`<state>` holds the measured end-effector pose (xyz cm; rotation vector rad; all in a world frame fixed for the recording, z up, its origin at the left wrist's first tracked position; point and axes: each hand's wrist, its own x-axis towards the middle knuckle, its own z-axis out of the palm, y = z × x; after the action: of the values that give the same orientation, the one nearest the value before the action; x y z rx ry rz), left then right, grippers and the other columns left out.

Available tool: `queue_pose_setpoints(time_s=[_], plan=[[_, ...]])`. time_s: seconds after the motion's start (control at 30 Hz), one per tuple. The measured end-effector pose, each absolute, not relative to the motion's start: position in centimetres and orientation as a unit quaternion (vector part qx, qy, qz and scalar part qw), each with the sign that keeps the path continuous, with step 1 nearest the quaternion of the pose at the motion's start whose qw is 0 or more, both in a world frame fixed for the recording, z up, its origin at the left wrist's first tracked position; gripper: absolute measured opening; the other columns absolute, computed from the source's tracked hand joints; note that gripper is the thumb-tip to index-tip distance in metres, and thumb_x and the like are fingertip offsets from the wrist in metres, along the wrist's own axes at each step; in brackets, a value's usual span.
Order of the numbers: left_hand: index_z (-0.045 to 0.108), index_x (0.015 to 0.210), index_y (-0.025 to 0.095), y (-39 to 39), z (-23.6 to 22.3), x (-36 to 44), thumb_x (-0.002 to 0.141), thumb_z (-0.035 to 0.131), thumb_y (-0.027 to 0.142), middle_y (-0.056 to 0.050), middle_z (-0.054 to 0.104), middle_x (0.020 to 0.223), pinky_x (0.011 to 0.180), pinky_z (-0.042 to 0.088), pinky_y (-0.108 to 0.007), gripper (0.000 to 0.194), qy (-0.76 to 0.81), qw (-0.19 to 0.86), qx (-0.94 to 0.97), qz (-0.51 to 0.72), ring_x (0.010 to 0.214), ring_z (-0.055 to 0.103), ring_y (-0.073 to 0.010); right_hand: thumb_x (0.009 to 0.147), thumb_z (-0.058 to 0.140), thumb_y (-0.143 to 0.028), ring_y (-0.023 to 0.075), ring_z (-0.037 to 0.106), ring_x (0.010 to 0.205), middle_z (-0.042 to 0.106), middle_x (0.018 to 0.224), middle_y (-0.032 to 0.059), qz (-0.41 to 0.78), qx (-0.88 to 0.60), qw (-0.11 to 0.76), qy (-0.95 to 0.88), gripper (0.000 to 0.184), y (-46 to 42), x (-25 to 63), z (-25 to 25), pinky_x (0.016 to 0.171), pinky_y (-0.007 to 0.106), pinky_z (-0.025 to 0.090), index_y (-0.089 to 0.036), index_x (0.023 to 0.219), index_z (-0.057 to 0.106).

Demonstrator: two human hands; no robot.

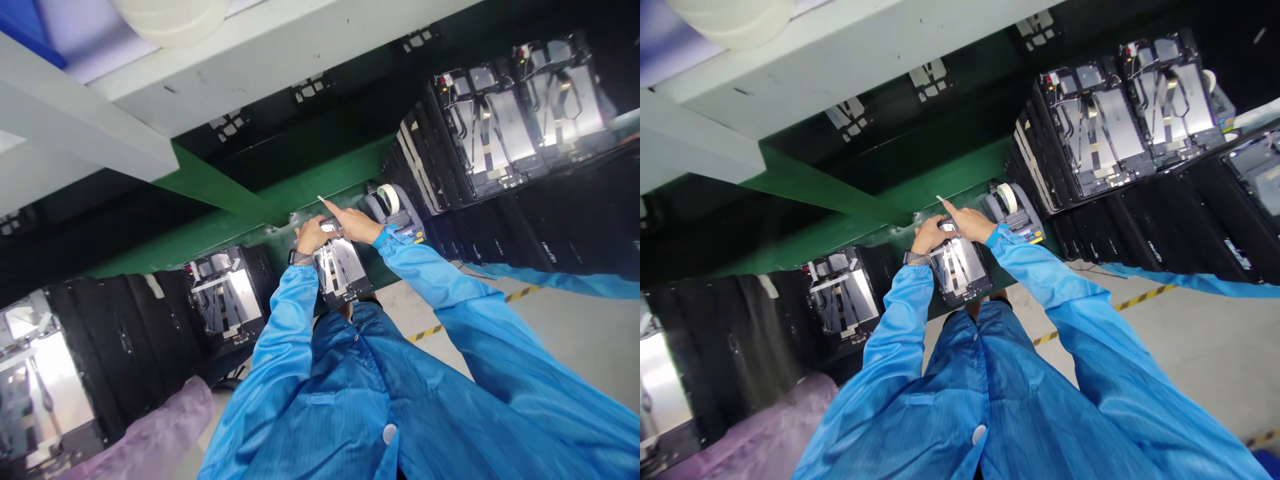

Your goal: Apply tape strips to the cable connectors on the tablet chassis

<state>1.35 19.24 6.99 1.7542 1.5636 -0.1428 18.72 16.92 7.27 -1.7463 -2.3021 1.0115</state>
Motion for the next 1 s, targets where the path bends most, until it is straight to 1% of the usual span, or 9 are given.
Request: queue_pose_setpoints(time_s=[0.1,0.2,0.33,0.43,0.53,0.63,0.77,0.93,1.0], plan=[[0.071,0.134,0.027,19.3,7.0,1.3,0.078,0.086,0.059,-0.013,0.074,0.135,0.117,0.035,-0.053,0.067,0.614,0.386,0.686,-0.055,0.135,0.061,-0.0392,0.076,0.091,-0.017,0.0350,0.069,0.113,0.072,0.123,0.0168,0.307,-0.610,0.051,-0.729,0.115,17.7,19.1,6.6,0.099,0.043,0.053,-0.022,0.171,0.026],[0.070,0.136,0.027,19.4,6.8,1.0,0.080,0.085,0.054,-0.013,0.074,0.135,0.118,0.034,-0.055,0.064,0.610,0.385,0.690,-0.061,0.136,0.060,-0.0394,0.069,0.097,-0.023,0.0369,0.069,0.114,0.068,0.126,0.0171,0.311,-0.653,0.079,-0.686,0.126,18.1,20.2,5.6,0.101,0.048,0.052,-0.025,0.171,0.023],[0.069,0.136,0.028,19.2,6.0,0.7,0.082,0.080,0.061,-0.014,0.073,0.136,0.116,0.035,-0.056,0.064,0.593,0.371,0.711,-0.065,0.135,0.059,-0.0409,0.087,0.082,-0.027,0.0336,0.070,0.102,0.070,0.114,0.0133,0.311,-0.684,0.177,-0.636,0.105,17.3,21.5,4.7,0.096,0.050,0.054,-0.025,0.172,0.020],[0.068,0.137,0.026,18.8,5.5,1.1,0.081,0.077,0.069,-0.016,0.071,0.139,0.115,0.035,-0.060,0.072,0.597,0.326,0.730,-0.064,0.135,0.057,-0.0430,0.091,0.073,-0.026,0.0303,0.068,0.094,0.070,0.104,0.0097,0.317,-0.691,0.242,-0.604,0.091,15.7,21.3,4.6,0.093,0.049,0.056,-0.021,0.170,0.027],[0.068,0.136,0.025,18.6,5.8,1.3,0.082,0.078,0.066,-0.017,0.068,0.142,0.118,0.032,-0.061,0.068,0.595,0.307,0.741,-0.057,0.137,0.054,-0.0432,0.092,0.067,-0.023,0.0243,0.065,0.082,0.068,0.099,0.0057,0.327,-0.696,0.304,-0.562,0.078,13.2,20.0,4.9,0.087,0.044,0.058,-0.020,0.164,0.038],[0.065,0.139,0.024,18.2,6.4,0.1,0.090,0.074,0.054,-0.015,0.061,0.151,0.124,0.031,-0.054,0.058,0.574,0.334,0.747,0.040,0.144,0.049,-0.0368,0.094,0.061,-0.024,0.0209,0.063,0.076,0.068,0.097,0.0036,0.332,-0.699,0.366,-0.517,0.062,10.0,17.5,5.3,0.082,0.039,0.058,-0.021,0.154,0.046],[0.059,0.142,0.022,16.4,6.5,-4.3,0.104,0.054,0.037,-0.012,0.059,0.153,0.119,0.043,-0.037,0.041,0.637,0.339,0.650,0.238,0.143,0.054,-0.0229,0.093,0.060,-0.024,0.0235,0.064,0.084,0.068,0.105,0.0063,0.351,-0.663,0.384,-0.539,0.054,7.2,14.3,4.9,0.088,0.042,0.058,-0.024,0.146,0.051],[0.055,0.143,0.023,12.3,4.8,-8.5,0.103,0.056,0.033,-0.013,0.060,0.152,0.111,0.052,-0.033,0.042,0.707,0.387,0.524,0.274,0.139,0.059,-0.0208,0.096,0.059,-0.025,0.0345,0.060,0.113,0.065,0.121,0.0146,0.302,-0.652,0.351,-0.601,0.058,8.8,12.8,4.2,0.105,0.054,0.051,-0.023,0.153,0.049],[0.054,0.145,0.024,10.9,4.0,-8.5,0.101,0.061,0.033,-0.012,0.058,0.155,0.112,0.052,-0.033,0.045,0.703,0.417,0.509,0.269,0.142,0.058,-0.0213,0.095,0.063,-0.028,0.0361,0.058,0.116,0.064,0.122,0.0151,0.310,-0.625,0.339,-0.631,0.066,9.9,12.4,4.2,0.106,0.056,0.049,-0.022,0.158,0.044]])
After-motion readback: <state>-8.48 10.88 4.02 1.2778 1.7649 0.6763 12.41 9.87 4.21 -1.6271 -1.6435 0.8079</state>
